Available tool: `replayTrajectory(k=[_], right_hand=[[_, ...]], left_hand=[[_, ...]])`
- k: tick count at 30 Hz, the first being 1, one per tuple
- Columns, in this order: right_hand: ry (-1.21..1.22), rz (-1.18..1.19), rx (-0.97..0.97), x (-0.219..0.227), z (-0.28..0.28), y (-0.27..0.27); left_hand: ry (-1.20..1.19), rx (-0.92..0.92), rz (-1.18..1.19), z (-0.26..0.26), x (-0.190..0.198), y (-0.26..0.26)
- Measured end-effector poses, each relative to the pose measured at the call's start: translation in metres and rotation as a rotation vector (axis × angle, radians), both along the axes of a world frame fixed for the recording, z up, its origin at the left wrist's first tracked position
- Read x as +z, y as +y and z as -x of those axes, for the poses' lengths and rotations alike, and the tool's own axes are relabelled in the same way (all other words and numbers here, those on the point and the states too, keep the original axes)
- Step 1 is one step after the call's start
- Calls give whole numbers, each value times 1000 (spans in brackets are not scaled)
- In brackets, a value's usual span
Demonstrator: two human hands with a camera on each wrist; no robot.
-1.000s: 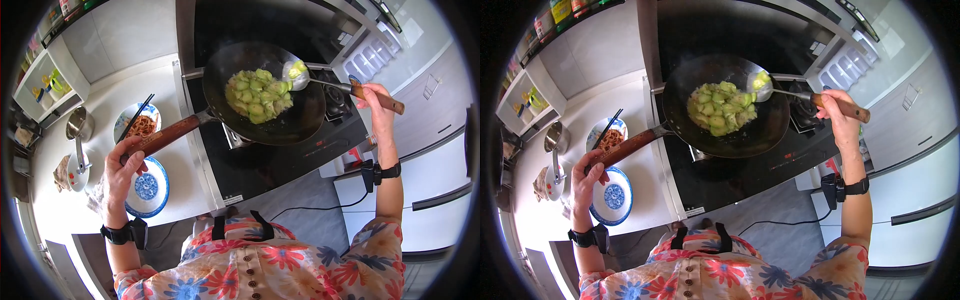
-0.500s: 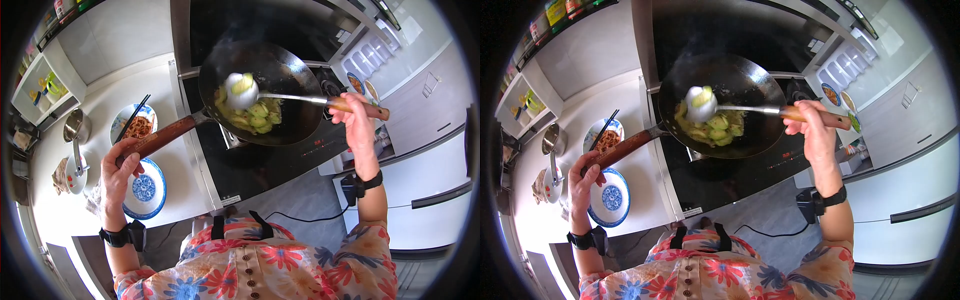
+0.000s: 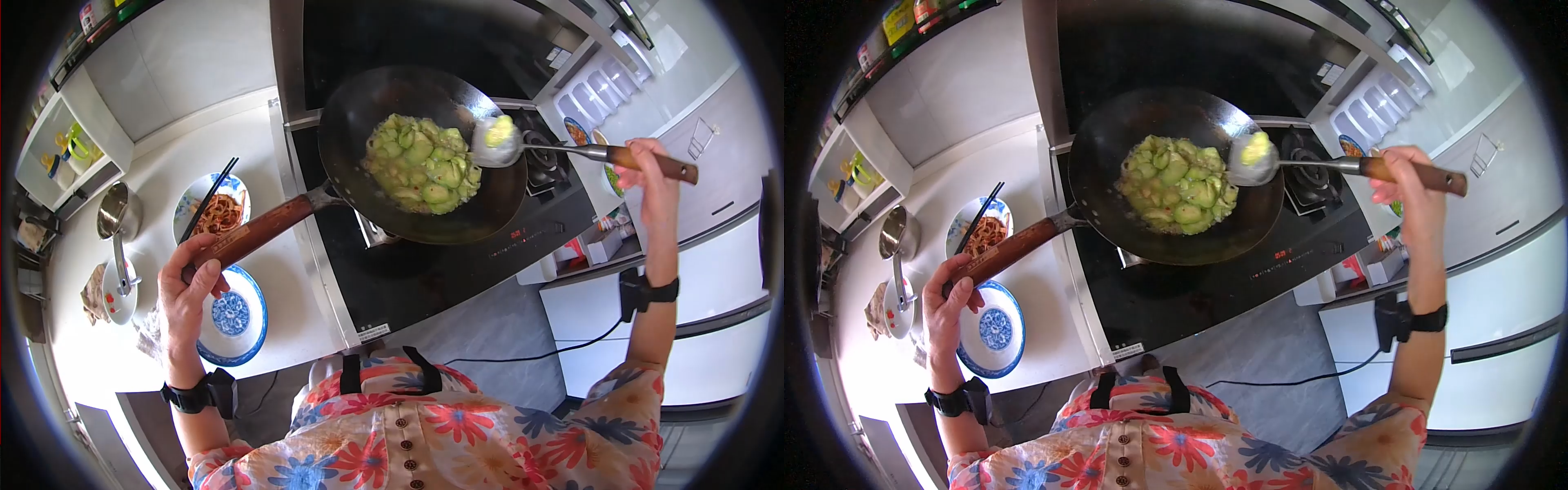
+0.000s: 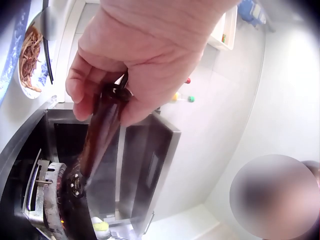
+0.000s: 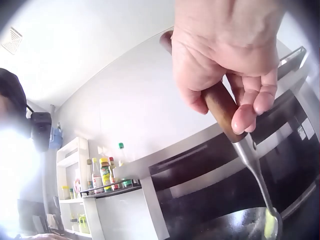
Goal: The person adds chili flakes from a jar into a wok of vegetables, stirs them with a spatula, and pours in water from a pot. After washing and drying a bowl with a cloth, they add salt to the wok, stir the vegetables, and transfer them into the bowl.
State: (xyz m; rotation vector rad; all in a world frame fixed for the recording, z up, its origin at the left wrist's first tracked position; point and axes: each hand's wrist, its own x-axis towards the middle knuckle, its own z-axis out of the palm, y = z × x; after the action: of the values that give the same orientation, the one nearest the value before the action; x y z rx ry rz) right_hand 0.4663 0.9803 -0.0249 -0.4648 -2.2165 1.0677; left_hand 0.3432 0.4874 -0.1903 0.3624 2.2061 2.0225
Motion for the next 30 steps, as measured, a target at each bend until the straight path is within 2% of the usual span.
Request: replayTrajectory(k=[2,4,6,8,9,12,14,16,18,20,26,30], right_hand=[[-44,-29,21,11,9,7],[-139,157,69,8,19,8],[-70,432,30,-30,34,1],[-36,552,90,-63,44,2],[-35,552,102,-62,47,-4],[119,303,191,-48,44,-19],[114,113,237,-38,48,-13],[104,75,213,-48,58,-10],[103,232,176,-70,66,-12],[76,389,243,-83,62,-20],[122,339,320,-42,10,-28],[40,360,219,-62,-18,-22]], left_hand=[[0,9,-3,-1,0,-1],[11,13,-4,-1,0,1],[12,11,-6,-1,1,1],[20,23,-7,0,2,1],[8,14,-6,0,3,1],[-13,1,11,-1,4,-1],[-9,-2,12,-1,4,0],[-10,4,7,-1,4,0],[-15,3,-1,-1,4,0],[-21,13,-5,-2,4,0],[-58,7,-5,-1,6,1],[-61,-36,-49,0,4,-7]])
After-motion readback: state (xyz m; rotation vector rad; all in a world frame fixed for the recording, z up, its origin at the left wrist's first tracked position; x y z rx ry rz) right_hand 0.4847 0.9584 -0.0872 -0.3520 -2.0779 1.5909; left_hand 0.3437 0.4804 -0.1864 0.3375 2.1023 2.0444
